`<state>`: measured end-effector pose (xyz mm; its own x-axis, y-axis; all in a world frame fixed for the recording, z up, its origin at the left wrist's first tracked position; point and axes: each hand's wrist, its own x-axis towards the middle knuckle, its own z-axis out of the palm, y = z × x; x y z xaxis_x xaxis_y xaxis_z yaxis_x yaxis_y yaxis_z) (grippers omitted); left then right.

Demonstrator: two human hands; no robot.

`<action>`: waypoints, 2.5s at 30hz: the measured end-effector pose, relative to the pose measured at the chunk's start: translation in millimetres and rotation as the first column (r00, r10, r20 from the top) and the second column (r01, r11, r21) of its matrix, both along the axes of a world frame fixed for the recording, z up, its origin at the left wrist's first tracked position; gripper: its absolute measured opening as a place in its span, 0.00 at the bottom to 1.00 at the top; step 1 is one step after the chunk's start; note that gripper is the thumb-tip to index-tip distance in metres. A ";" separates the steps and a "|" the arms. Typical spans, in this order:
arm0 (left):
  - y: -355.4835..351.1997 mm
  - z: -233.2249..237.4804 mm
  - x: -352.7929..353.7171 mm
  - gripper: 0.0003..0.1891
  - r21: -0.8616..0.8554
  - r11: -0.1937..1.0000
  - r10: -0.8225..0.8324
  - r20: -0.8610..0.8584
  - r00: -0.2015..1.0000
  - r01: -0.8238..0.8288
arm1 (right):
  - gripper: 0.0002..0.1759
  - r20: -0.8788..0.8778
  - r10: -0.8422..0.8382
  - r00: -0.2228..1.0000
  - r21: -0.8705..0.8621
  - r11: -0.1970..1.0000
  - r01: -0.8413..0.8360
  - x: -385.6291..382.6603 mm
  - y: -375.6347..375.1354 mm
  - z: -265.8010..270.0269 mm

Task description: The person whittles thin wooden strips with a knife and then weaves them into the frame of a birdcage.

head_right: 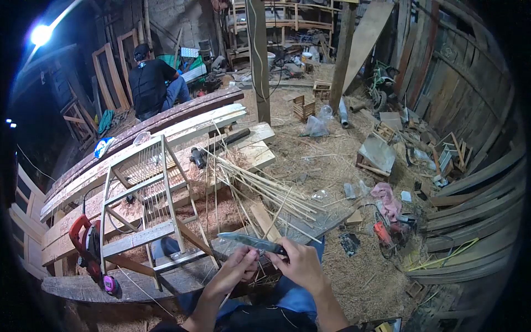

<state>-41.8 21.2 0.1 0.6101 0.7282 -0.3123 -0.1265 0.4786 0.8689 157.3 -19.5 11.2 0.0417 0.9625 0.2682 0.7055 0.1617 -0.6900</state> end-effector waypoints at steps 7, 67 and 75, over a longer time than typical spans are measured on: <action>-6.7 -2.8 5.4 0.14 0.154 0.973 -0.149 -0.137 0.979 0.170 | 0.14 0.222 -0.101 0.970 0.111 0.991 0.077 1.6 -2.3 -20.4; -62.3 17.0 -34.5 0.10 0.128 0.975 0.199 -0.132 0.971 -0.183 | 0.07 0.098 -0.633 0.768 0.485 0.704 0.519 43.3 -0.4 -32.1; -38.2 27.7 -20.6 0.12 -0.080 0.991 0.112 0.044 0.993 -0.108 | 0.05 0.004 -0.430 0.903 0.356 0.844 0.400 -3.2 -8.2 -18.8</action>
<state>-62.4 -17.0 27.8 0.5435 0.7662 -0.3429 -0.2226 0.5254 0.8212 154.1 -27.6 -7.6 0.3813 0.7090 0.5933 0.8094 0.0541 -0.5848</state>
